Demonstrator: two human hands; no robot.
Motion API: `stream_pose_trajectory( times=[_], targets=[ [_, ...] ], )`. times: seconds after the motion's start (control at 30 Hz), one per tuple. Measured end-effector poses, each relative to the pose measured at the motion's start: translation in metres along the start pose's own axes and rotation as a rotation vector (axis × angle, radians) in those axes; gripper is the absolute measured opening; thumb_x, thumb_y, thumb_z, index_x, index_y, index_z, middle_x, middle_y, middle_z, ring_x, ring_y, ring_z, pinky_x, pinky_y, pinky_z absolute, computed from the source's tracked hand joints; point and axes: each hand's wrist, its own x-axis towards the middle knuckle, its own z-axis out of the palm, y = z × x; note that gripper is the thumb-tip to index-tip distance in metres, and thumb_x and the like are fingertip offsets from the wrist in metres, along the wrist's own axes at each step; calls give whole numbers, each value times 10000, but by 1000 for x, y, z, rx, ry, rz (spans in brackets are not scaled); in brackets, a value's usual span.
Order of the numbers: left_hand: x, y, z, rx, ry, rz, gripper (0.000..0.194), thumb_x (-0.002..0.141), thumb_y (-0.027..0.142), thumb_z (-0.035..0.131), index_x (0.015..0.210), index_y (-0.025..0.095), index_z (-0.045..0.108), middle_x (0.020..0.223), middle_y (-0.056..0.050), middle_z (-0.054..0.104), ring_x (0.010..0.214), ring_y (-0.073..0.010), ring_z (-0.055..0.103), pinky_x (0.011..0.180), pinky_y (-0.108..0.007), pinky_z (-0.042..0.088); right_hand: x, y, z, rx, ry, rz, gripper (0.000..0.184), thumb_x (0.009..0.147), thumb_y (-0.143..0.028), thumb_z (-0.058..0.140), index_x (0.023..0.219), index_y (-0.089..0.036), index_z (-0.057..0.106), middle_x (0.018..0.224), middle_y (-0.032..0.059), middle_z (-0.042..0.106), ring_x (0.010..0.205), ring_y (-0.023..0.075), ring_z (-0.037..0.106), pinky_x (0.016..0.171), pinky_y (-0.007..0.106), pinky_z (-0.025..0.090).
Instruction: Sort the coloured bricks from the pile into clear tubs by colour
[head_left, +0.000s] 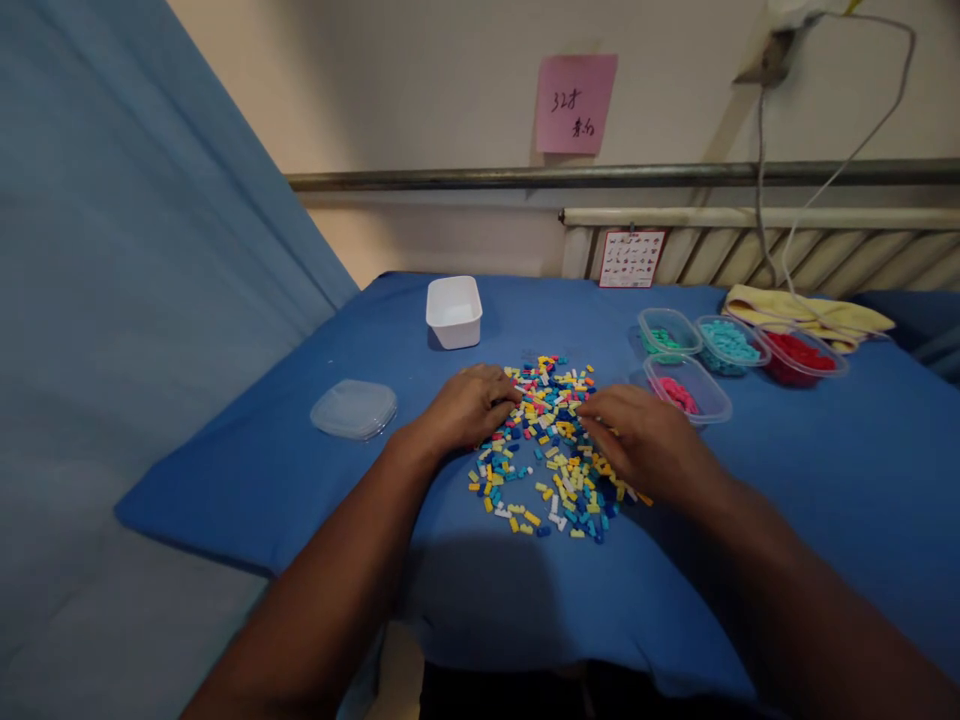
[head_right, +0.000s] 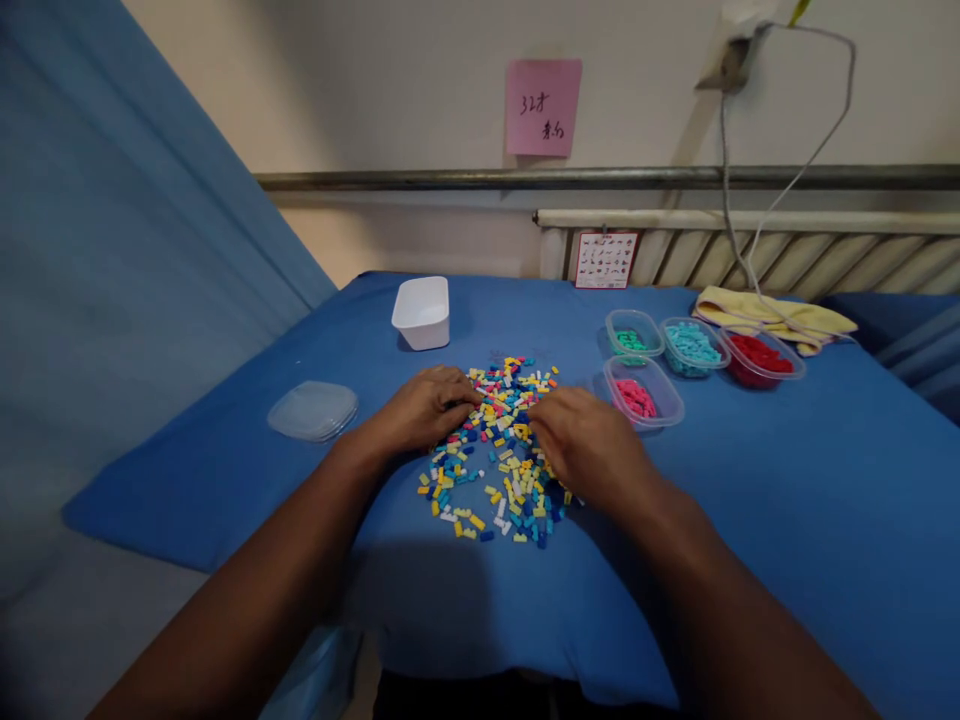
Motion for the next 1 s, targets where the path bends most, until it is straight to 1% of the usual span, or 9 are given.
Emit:
stream_pose_trajectory(
  times=[0.07,0.17,0.37,0.53,0.6,0.73,0.8,0.9,1.0],
  targets=[
    [1,4,-3,18,-28,28,219,953,212,616,1034,283,807,1016,-58,745,1016,-238,677,926,-391,510,1,-9,8,28,-109,-40,193,1067,-229,532,1070,-181,719,1039,104,747,993,262,687,900,411,547],
    [4,11,-7,63,-54,13,208,921,212,642,1016,293,809,1002,-59,751,1002,-260,674,906,-414,503,2,-16,13,40,-170,-53,209,1084,-252,517,1068,-185,715,1012,91,732,982,252,674,892,401,536],
    [13,22,-9,152,-91,-52,156,849,182,656,869,260,789,913,-76,755,937,-278,670,891,-432,483,1,-17,14,58,-163,-33,201,1082,-239,526,1069,-180,717,1005,85,727,974,242,672,885,385,523],
    [11,24,-12,139,-79,-107,127,863,196,614,874,208,740,928,-100,739,948,-278,653,908,-425,459,-1,-12,20,92,-104,-13,168,1067,-247,558,1060,-196,718,993,78,742,954,243,691,861,381,536],
    [9,26,-11,1,-41,-158,115,853,204,622,909,191,721,940,-92,730,919,-256,645,882,-398,467,-1,-11,22,125,-37,11,144,1050,-226,581,1099,-204,714,1026,79,755,976,247,704,878,388,546],
    [11,39,-1,-629,13,-288,174,900,299,641,1006,167,680,859,-34,695,739,-163,610,715,-294,480,3,-16,24,249,137,50,246,1025,-197,615,1261,-223,679,1168,87,754,1070,252,714,924,410,578],
    [14,49,4,-881,32,-313,232,909,365,682,1001,152,688,825,-21,683,701,-133,590,681,-260,469,5,-19,24,312,213,43,269,1030,-205,619,1293,-237,668,1185,88,745,1079,244,714,932,408,590],
    [17,62,8,-1075,54,-302,308,883,414,759,1008,133,746,855,-38,719,725,-119,602,702,-242,472,7,-20,23,353,303,55,225,1039,-203,616,1247,-252,687,1134,79,743,1047,234,713,924,399,596],
    [19,67,7,-1161,35,-313,353,879,437,786,1060,134,786,872,-51,756,690,-111,609,688,-240,485,8,-18,22,334,334,74,180,1035,-196,628,1191,-246,702,1107,77,738,1028,236,709,916,399,593]
  ],
)
